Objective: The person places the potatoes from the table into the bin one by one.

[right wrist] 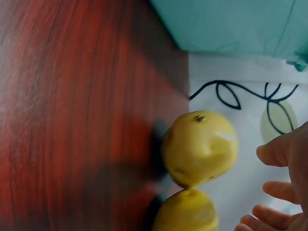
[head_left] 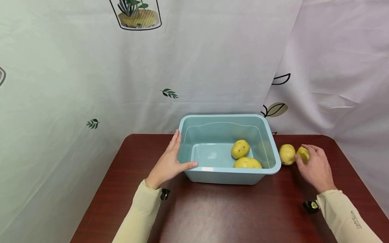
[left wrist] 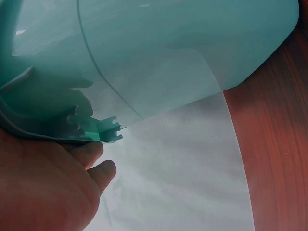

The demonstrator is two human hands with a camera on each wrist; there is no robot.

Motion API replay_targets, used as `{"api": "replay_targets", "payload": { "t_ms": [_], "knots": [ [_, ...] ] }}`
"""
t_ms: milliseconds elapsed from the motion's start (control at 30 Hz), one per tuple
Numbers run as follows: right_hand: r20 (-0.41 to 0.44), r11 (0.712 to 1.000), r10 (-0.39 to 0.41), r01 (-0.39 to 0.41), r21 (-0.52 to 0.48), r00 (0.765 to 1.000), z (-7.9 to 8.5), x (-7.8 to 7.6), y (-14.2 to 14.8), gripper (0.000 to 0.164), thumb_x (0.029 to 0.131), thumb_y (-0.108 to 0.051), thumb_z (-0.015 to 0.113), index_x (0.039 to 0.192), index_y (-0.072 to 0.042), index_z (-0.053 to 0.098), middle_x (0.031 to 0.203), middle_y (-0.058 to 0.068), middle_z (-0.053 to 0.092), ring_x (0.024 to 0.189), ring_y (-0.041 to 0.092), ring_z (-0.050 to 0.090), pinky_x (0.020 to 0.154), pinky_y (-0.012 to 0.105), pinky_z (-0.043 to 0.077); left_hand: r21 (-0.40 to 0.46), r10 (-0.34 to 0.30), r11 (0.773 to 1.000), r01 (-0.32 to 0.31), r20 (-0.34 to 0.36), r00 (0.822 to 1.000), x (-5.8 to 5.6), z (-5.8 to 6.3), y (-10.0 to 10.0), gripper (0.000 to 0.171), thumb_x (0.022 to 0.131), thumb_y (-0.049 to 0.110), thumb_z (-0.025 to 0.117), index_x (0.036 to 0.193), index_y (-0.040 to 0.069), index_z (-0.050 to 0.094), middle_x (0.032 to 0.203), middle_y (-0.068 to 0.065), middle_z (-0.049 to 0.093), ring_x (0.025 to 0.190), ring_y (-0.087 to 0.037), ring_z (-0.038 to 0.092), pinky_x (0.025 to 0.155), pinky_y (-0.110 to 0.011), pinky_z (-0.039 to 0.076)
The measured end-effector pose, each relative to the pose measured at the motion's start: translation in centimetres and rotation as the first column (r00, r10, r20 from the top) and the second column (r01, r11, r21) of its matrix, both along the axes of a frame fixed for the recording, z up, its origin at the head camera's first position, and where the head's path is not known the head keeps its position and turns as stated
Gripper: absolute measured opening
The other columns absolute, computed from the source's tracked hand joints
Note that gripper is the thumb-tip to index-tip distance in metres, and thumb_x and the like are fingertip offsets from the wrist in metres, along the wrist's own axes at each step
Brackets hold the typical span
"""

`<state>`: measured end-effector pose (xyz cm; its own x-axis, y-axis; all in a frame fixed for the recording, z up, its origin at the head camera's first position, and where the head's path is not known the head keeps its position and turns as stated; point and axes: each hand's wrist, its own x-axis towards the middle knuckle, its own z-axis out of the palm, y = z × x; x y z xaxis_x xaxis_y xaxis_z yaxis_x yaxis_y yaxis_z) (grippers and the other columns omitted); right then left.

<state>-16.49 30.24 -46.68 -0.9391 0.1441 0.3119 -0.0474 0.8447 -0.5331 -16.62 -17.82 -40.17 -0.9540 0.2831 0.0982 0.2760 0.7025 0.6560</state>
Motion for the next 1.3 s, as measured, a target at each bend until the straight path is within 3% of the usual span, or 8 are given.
{"api": "replay_targets", "payload": {
  "t_ms": [300,633,967,1300],
  "knots": [
    [0.045,0.999,-0.054,0.054,-0.002,0.998,-0.7,-0.2,0.7,0.052,0.094,-0.017,0.063,0.135,0.012,0.049,0.138,0.039,0.037,0.123,0.057,0.036,0.088,0.069,0.036,0.001,-0.004,1.0,0.004,0.002,1.0,0.0,0.2,0.2,0.119,0.08,0.067,0.073,0.162,0.013,0.005,0.168,0.012,-0.009,0.154,-0.013,0.002,0.118,-0.05,0.025],
    [0.076,0.998,-0.066,0.067,-0.004,0.995,-1.4,-0.3,1.5,0.061,0.094,-0.019,0.062,0.14,0.015,0.041,0.143,0.041,0.031,0.125,0.061,0.032,0.09,0.071,0.033,-0.01,-0.006,1.0,0.006,-0.003,1.0,0.0,0.2,0.2,0.123,0.077,0.079,0.066,0.162,0.015,0.003,0.168,0.012,-0.009,0.153,-0.013,0.001,0.118,-0.049,0.025],
    [0.119,0.997,-0.07,0.071,-0.006,0.99,-2.0,-0.5,2.0,0.068,0.093,-0.02,0.064,0.144,0.014,0.035,0.147,0.042,0.025,0.125,0.065,0.029,0.091,0.074,0.032,-0.007,-0.005,1.0,0.005,-0.009,1.0,-0.1,0.0,0.0,0.121,0.079,0.073,0.069,0.162,0.014,0.004,0.168,0.011,-0.008,0.154,-0.014,0.002,0.118,-0.051,0.027],
    [0.113,0.998,-0.06,0.059,0.01,0.992,-2.6,-0.8,2.5,0.073,0.09,-0.019,0.067,0.145,0.015,0.032,0.146,0.045,0.023,0.123,0.068,0.028,0.092,0.076,0.03,0.009,0.006,1.0,-0.006,-0.007,1.0,0.0,-0.1,0.0,0.118,0.081,0.063,0.075,0.162,0.018,0.002,0.165,0.021,-0.011,0.153,-0.013,0.002,0.118,-0.051,0.026]
  ]
}}
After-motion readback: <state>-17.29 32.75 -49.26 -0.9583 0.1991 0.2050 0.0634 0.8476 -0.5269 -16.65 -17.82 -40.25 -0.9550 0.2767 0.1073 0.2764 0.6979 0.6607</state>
